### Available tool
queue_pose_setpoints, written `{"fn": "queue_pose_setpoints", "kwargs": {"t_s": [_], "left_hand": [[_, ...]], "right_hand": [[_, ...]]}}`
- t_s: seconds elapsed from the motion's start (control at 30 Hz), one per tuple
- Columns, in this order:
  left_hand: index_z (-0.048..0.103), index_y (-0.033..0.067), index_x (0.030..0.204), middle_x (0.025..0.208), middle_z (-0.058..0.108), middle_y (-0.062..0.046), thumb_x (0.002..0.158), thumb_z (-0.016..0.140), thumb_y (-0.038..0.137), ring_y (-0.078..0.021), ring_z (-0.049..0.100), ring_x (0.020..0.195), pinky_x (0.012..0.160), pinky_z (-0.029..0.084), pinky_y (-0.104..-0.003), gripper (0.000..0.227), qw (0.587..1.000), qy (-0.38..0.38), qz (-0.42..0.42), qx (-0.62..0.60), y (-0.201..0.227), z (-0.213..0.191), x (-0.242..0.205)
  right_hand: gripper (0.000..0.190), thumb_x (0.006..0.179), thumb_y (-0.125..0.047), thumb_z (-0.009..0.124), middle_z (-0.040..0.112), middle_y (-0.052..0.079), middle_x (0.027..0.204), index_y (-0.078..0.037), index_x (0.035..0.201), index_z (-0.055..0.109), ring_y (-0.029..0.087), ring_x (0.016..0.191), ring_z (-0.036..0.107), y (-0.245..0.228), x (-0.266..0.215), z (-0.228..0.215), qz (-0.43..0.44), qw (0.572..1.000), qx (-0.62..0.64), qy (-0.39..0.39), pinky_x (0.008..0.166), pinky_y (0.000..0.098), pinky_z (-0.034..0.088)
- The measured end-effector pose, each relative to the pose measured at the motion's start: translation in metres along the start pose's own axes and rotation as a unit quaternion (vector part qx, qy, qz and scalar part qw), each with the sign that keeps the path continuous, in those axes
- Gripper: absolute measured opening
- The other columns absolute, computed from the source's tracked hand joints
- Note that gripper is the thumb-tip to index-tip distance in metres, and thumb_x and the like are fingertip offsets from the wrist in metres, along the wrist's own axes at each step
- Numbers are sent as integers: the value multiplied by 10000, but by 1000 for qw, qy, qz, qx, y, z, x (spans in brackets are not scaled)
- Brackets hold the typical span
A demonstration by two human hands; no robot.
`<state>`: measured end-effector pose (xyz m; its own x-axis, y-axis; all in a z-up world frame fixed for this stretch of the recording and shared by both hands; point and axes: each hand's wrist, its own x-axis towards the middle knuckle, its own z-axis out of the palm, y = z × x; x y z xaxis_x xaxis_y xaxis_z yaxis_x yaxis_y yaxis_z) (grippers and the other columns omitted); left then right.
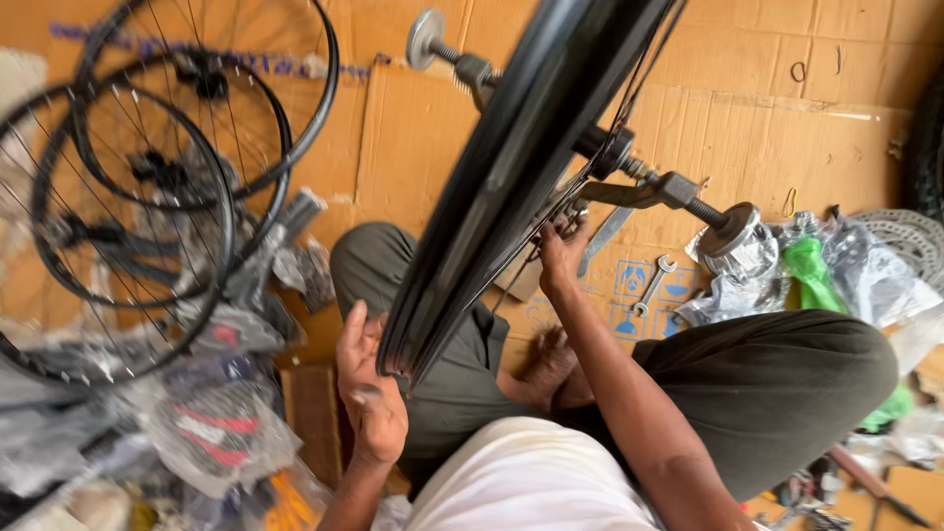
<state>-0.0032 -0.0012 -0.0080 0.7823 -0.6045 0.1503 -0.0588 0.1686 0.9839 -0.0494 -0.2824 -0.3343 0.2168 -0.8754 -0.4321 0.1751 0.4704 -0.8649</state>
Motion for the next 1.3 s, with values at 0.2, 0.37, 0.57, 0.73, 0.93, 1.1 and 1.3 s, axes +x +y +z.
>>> {"fn": "queue_pose_setpoints", "kwargs": {"t_s": [0.2, 0.37, 0.57, 0.73, 0.93, 1.1, 1.3], "left_hand": [[221, -28, 1631, 1420, 504, -177, 999, 488, 752, -259, 514, 1306, 1190, 393, -451, 1038, 995, -46, 35, 79, -8, 3, -13], [273, -38, 1605, 1399, 531, -167, 945, 656, 685, -264, 522, 1329, 1198, 398, -436, 1051, 992, -63, 43, 99, -9, 6, -19], [292, -21, 1613, 1389, 535, -152, 914, 747, 598, -263, 524, 1333, 1211, 397, -426, 1039, 990, -63, 66, 105, -10, 7, -16], [312, -15, 1602, 1376, 549, -145, 894, 770, 580, -255, 540, 1319, 1206, 410, -430, 1032, 987, -51, 81, 130, -13, 7, -14], [327, -14, 1590, 1374, 553, -152, 887, 776, 561, -256, 536, 1315, 1198, 408, -424, 1013, 987, -40, 76, 138, -12, 7, -15], [322, -10, 1592, 1375, 553, -145, 907, 755, 569, -252, 540, 1324, 1199, 424, -424, 996, 985, -41, 86, 142, -16, 7, -13], [329, -9, 1589, 1374, 547, -146, 916, 757, 550, -255, 538, 1324, 1192, 427, -424, 974, 987, -37, 85, 129, -18, 7, -13]], "right_hand": [[527, 1014, -372, 617, 683, 97, 1121, 16, 1361, 534, 239, 985, 661, 12, 14, -14, 95, 956, 268, -73, 856, 374, 583], [503, 1005, -364, 651, 686, 66, 1188, -45, 1386, 574, 227, 1039, 648, -24, -21, -3, 54, 991, -92, -80, 877, 389, 554], [905, 981, -226, 724, 701, 181, 1206, -62, 1582, 67, 281, 1129, 710, -57, -45, 5, 20, 999, -37, -13, 987, 395, 573], [959, 861, -83, 754, 648, 156, 1210, -143, 1558, 98, 309, 1064, 678, -39, -23, -1, 18, 996, 78, -47, 859, 489, 574], [760, 890, -21, 788, 577, 83, 1103, -101, 1459, 291, 268, 977, 699, -25, -7, -3, 3, 997, 67, -25, 736, 456, 578], [651, 859, -23, 778, 656, 58, 1032, -155, 1362, 385, 209, 886, 685, -34, -13, 5, -8, 999, 48, -17, 670, 397, 561], [581, 863, 15, 773, 602, 28, 1019, -113, 1328, 449, 194, 915, 653, -29, -13, 0, -54, 996, 56, -43, 724, 381, 584]]}}
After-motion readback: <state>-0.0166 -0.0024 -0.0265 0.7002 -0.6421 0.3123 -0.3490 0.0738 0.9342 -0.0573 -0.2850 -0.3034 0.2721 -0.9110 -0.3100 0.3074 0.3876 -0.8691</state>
